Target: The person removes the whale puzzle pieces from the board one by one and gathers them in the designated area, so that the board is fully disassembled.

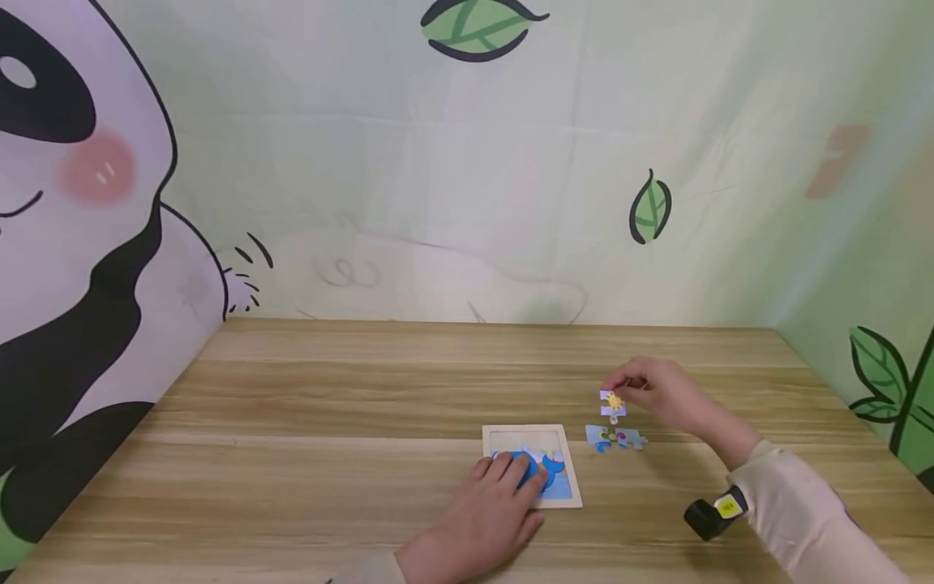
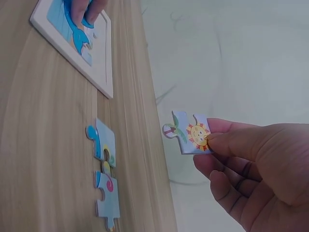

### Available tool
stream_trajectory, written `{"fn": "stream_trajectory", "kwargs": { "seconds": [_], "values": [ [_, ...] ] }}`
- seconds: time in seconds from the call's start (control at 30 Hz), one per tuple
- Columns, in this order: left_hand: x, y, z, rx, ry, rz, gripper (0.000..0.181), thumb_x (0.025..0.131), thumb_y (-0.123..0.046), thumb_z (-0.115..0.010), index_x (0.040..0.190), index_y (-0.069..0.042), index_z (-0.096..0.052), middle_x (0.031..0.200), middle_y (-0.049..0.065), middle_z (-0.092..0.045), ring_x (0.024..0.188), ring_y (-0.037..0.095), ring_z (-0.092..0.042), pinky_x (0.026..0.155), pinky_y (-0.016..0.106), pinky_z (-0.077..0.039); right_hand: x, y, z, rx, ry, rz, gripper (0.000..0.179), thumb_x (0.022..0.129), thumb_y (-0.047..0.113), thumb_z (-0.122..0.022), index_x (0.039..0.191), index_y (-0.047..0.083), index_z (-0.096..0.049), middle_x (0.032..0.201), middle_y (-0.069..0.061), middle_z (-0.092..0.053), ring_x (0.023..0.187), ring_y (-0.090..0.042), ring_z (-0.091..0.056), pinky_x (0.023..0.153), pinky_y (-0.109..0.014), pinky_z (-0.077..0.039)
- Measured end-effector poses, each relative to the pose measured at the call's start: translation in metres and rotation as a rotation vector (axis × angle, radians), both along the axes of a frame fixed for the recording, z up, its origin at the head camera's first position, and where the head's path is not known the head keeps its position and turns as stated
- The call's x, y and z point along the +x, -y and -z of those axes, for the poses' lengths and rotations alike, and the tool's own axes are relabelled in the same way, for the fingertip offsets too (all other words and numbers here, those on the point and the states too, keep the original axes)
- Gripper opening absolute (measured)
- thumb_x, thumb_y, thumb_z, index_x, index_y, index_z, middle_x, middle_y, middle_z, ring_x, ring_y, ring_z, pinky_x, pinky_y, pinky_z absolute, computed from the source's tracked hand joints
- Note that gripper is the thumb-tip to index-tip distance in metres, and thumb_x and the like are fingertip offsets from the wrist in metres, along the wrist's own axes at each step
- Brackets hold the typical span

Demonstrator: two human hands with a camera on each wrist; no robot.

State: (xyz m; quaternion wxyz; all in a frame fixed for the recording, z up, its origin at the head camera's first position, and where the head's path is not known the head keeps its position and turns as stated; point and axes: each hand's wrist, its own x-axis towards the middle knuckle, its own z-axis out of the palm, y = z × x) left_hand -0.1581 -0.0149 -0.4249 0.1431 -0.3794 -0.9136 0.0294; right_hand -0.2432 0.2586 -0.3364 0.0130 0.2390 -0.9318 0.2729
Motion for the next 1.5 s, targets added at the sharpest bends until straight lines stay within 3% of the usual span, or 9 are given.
{"fn": "stream_trajectory", "kwargs": {
  "seconds": [0.63, 1.0, 1.5],
  "values": [
    [0.001, 0.0, 0.002, 0.013, -0.025, -0.001, 0.047, 0.101, -0.044, -0.04, 0.14, -0.02, -0.049, 0.131, 0.001, -0.052, 0.119, 0.017, -0.048, 0.098, 0.034, -0.042, 0.0, -0.029, 0.01, 0.041, 0.036, -0.01, 0.013, 0.089, -0.001, -0.06, 0.092, 0.005, -0.071, 0.09, -0.005, -0.071, 0.078, -0.006, -0.056, 0.067, -0.021, -0.048],
    [0.001, 0.0, 0.001, 0.005, 0.009, -0.007, 0.047, 0.101, -0.045, -0.038, 0.141, -0.021, -0.047, 0.133, 0.0, -0.05, 0.121, 0.017, -0.046, 0.1, 0.034, -0.041, 0.0, -0.043, 0.017, 0.066, 0.061, -0.019, 0.013, 0.089, -0.001, -0.061, 0.091, 0.005, -0.072, 0.089, -0.004, -0.071, 0.078, -0.003, -0.057, 0.067, -0.021, -0.049],
    [0.001, 0.0, 0.004, 0.018, -0.043, -0.001, 0.046, 0.101, -0.044, -0.04, 0.139, -0.021, -0.049, 0.129, 0.0, -0.052, 0.117, 0.016, -0.047, 0.097, 0.034, -0.042, 0.0, -0.054, 0.031, 0.099, 0.112, -0.018, 0.013, 0.088, 0.0, -0.062, 0.088, 0.007, -0.072, 0.087, -0.001, -0.071, 0.078, -0.002, -0.058, 0.067, -0.02, -0.05]
  ]
}}
